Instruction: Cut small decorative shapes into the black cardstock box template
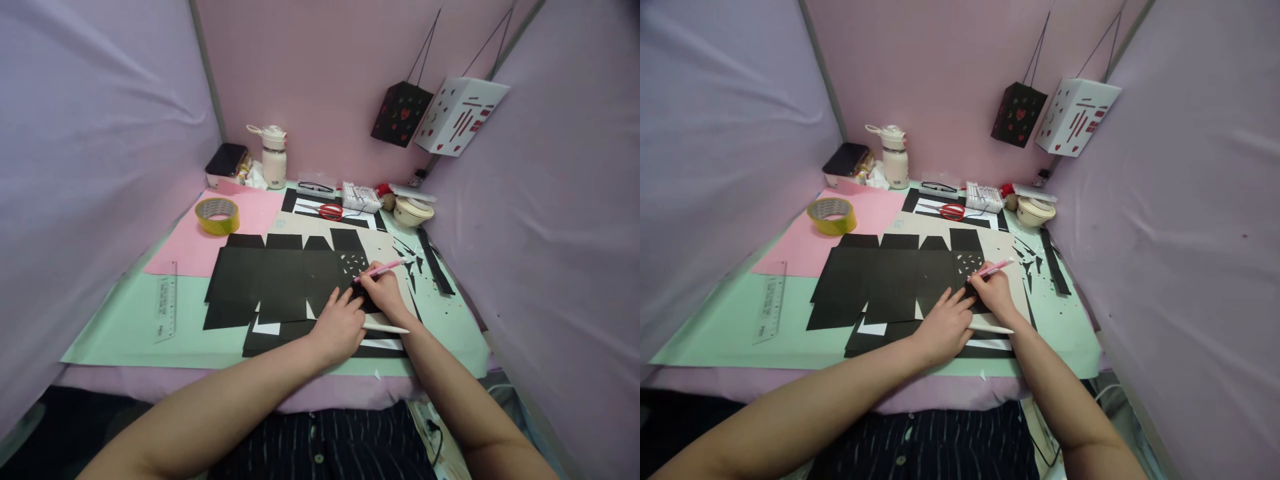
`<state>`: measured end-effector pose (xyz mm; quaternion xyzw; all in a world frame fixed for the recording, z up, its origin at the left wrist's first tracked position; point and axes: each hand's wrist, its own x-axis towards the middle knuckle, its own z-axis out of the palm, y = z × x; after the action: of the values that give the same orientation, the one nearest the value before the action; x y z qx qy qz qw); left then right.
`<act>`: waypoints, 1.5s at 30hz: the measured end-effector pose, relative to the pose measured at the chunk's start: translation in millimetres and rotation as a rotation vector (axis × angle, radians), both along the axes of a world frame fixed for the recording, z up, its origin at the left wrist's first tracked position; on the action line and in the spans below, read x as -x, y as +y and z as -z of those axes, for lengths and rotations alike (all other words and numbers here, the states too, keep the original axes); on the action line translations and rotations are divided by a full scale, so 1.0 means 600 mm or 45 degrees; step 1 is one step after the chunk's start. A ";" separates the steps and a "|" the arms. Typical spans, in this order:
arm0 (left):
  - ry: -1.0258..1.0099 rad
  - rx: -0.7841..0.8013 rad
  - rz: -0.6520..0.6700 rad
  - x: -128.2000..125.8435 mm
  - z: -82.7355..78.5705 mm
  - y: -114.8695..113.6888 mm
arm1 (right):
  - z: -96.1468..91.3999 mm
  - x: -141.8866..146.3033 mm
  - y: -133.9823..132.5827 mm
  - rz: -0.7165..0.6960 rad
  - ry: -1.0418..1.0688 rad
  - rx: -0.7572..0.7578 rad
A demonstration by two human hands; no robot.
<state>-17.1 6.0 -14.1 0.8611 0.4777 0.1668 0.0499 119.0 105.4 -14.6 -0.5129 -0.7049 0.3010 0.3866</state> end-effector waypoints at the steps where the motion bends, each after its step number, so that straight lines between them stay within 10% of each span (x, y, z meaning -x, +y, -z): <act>1: -0.002 -0.005 0.000 0.000 0.000 0.000 | 0.000 0.000 0.000 0.000 -0.001 0.000; 45: -0.005 0.000 -0.003 -0.001 0.002 0.001 | 0.000 0.003 -0.006 -0.062 0.038 0.034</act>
<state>-16.3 6.7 -15.4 0.8602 0.4786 0.1685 0.0506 117.0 102.0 -14.7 -0.4960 -0.7073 0.3275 0.3827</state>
